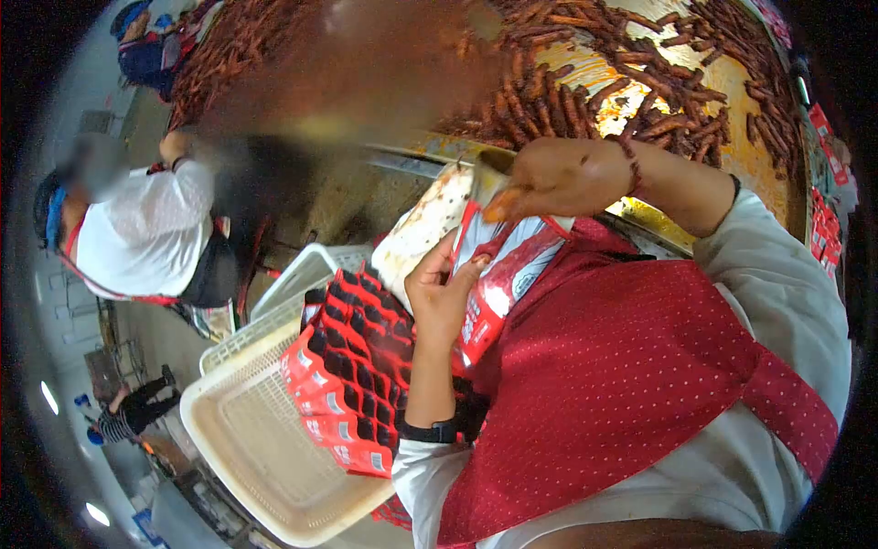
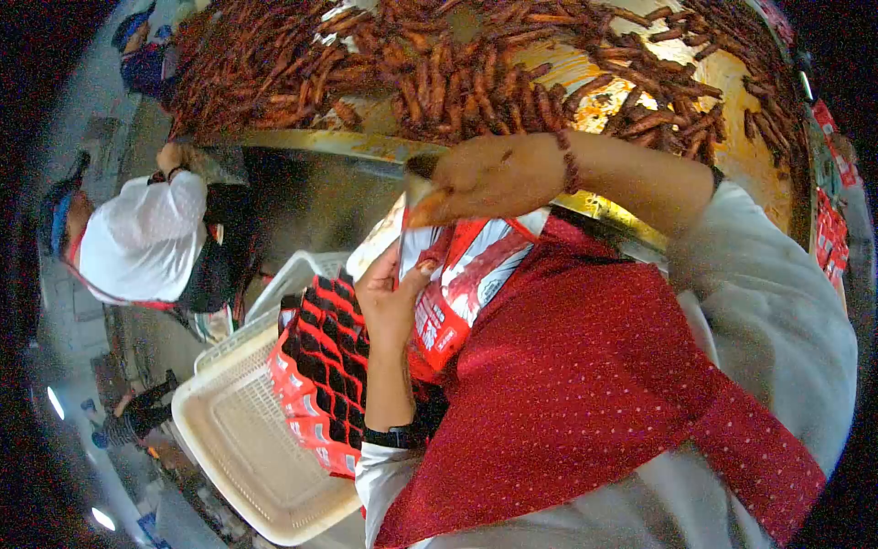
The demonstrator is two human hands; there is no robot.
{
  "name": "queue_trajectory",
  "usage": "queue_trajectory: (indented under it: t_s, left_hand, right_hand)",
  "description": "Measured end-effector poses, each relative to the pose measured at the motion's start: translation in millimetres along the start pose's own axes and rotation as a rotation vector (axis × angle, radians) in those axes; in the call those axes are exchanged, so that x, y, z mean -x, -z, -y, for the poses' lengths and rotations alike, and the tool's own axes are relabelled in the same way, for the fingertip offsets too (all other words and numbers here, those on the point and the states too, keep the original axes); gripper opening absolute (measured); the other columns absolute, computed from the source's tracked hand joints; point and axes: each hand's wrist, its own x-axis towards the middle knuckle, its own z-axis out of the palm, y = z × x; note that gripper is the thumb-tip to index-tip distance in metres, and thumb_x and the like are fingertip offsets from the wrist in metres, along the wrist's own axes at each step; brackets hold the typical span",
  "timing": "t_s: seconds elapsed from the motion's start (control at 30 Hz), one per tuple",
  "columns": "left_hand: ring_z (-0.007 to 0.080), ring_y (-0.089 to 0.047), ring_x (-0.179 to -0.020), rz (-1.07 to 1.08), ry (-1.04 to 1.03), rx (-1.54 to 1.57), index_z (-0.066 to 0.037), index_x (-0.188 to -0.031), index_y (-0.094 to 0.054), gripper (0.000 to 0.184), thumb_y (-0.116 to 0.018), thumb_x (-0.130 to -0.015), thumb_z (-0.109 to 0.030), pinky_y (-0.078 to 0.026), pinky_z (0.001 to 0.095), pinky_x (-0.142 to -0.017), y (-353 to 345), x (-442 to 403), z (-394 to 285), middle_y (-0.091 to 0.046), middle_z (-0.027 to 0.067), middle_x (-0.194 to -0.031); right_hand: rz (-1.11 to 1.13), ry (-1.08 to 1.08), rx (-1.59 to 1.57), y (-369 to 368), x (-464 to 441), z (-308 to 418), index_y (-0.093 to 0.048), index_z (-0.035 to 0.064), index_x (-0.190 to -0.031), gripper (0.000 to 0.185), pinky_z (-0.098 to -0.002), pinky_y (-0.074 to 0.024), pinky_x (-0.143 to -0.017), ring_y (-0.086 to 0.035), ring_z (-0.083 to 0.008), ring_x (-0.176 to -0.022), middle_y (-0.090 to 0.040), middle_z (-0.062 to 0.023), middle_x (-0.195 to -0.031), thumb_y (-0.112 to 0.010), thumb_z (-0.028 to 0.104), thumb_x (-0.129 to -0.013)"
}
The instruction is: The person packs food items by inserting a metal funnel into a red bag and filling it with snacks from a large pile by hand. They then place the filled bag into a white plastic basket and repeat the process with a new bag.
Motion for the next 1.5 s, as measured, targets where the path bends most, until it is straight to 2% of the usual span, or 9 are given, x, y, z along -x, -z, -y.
queue_trajectory:
  t_s: [0.23,0.37,0.4,0.6,0.67,0.83,1.07,1.4,1.5]
  left_hand:
    - [0.0108,-0.056,-0.070,0.067,0.061,0.339,-0.001,-0.089,-0.055,0.030,-0.068,-0.063,-0.008,-0.046,0.0228,-0.065,32.6,1.9,-7.8,-0.058,0.0061,-0.084]
    - [0.0097,-0.055,-0.069,-0.077,-0.070,0.354,-0.002,-0.093,-0.054,0.035,-0.070,-0.063,-0.013,-0.045,0.0219,-0.065,43.4,-4.6,-1.6,-0.058,0.0041,-0.082]
    - [0.0093,-0.054,-0.070,-0.078,-0.044,0.378,-0.003,-0.094,-0.053,0.036,-0.069,-0.063,-0.013,-0.045,0.0217,-0.065,48.3,-6.0,-0.7,-0.057,0.0032,-0.082]
    - [0.0076,-0.052,-0.072,-0.088,-0.016,0.326,-0.001,-0.096,-0.053,0.034,-0.066,-0.066,-0.011,-0.044,0.0213,-0.066,48.6,-14.0,4.4,-0.056,0.0012,-0.083]
    - [0.0077,-0.052,-0.072,-0.091,-0.002,0.329,0.000,-0.097,-0.053,0.034,-0.066,-0.067,-0.012,-0.043,0.0218,-0.067,48.9,-15.7,1.9,-0.057,0.0014,-0.084]
    - [0.0077,-0.051,-0.072,-0.064,0.074,0.211,-0.001,-0.093,-0.058,0.024,-0.064,-0.071,-0.009,-0.041,0.0230,-0.069,43.8,-32.5,-5.1,-0.059,0.0028,-0.084]
    - [0.0053,-0.051,-0.068,-0.013,-0.006,0.211,-0.002,-0.088,-0.059,0.018,-0.063,-0.071,-0.009,-0.041,0.0205,-0.063,31.9,-37.7,-20.9,-0.059,0.0010,-0.078]
    - [0.0271,-0.054,-0.064,-0.067,-0.382,-0.570,0.000,-0.086,-0.059,0.033,-0.069,-0.062,-0.021,-0.042,0.0322,-0.058,48.5,16.1,-64.5,-0.058,0.0143,-0.075]
    - [0.0286,-0.055,-0.068,-0.222,-0.636,-0.869,-0.002,-0.086,-0.060,0.031,-0.067,-0.062,-0.021,-0.044,0.0337,-0.062,71.4,51.1,-89.8,-0.059,0.0132,-0.077]
  right_hand:
    - [-0.199,0.706,-0.253,-8.8,-31.6,19.4,-0.053,0.0030,-0.088,0.036,-0.0306,-0.0436,-0.057,-0.053,-0.0161,-0.067,-0.053,-0.0064,-0.072,-0.051,0.038,-0.081]
    - [-0.771,0.305,0.067,46.0,-123.9,-86.5,-0.058,0.0039,-0.091,0.028,-0.0260,-0.0455,-0.058,-0.055,-0.0103,-0.072,-0.059,-0.0055,-0.076,-0.052,0.029,-0.080]
    - [-0.483,-0.417,-0.098,57.6,-118.4,-60.7,-0.057,0.0030,-0.089,0.035,-0.0273,-0.0467,-0.059,-0.059,-0.0169,-0.074,-0.060,-0.0108,-0.078,-0.055,0.036,-0.076]
    - [-0.460,-0.463,0.748,48.3,-191.2,-178.6,-0.056,0.0028,-0.083,0.044,-0.0292,-0.0471,-0.055,-0.060,-0.0178,-0.073,-0.060,-0.0136,-0.081,-0.061,0.044,-0.066]
    - [-0.331,-0.833,-0.431,59.4,-175.8,-151.2,-0.056,0.0054,-0.088,0.033,-0.0300,-0.0477,-0.056,-0.058,-0.0161,-0.073,-0.060,-0.0097,-0.084,-0.059,0.034,-0.072]
    - [-0.267,0.019,-1.365,47.7,-121.1,-75.3,-0.054,0.0067,-0.090,0.014,-0.0274,-0.0467,-0.066,-0.055,-0.0131,-0.076,-0.058,-0.0037,-0.082,-0.055,0.015,-0.079]
    - [-0.321,0.418,-0.362,11.1,-65.5,14.2,-0.035,-0.0024,-0.119,0.041,-0.0251,-0.0349,-0.087,-0.045,-0.0101,-0.102,-0.049,-0.0076,-0.110,-0.048,0.014,-0.084]
    - [0.127,-0.027,0.723,1.0,-42.9,90.7,-0.055,0.0020,-0.083,0.035,-0.0256,-0.0388,-0.049,-0.050,-0.0093,-0.057,-0.055,-0.0036,-0.070,-0.055,0.037,-0.078]
    - [-0.059,0.116,-0.157,-11.7,-35.2,71.1,-0.055,0.0030,-0.080,0.038,-0.0240,-0.0389,-0.050,-0.048,-0.0094,-0.053,-0.055,-0.0017,-0.070,-0.054,0.040,-0.078]
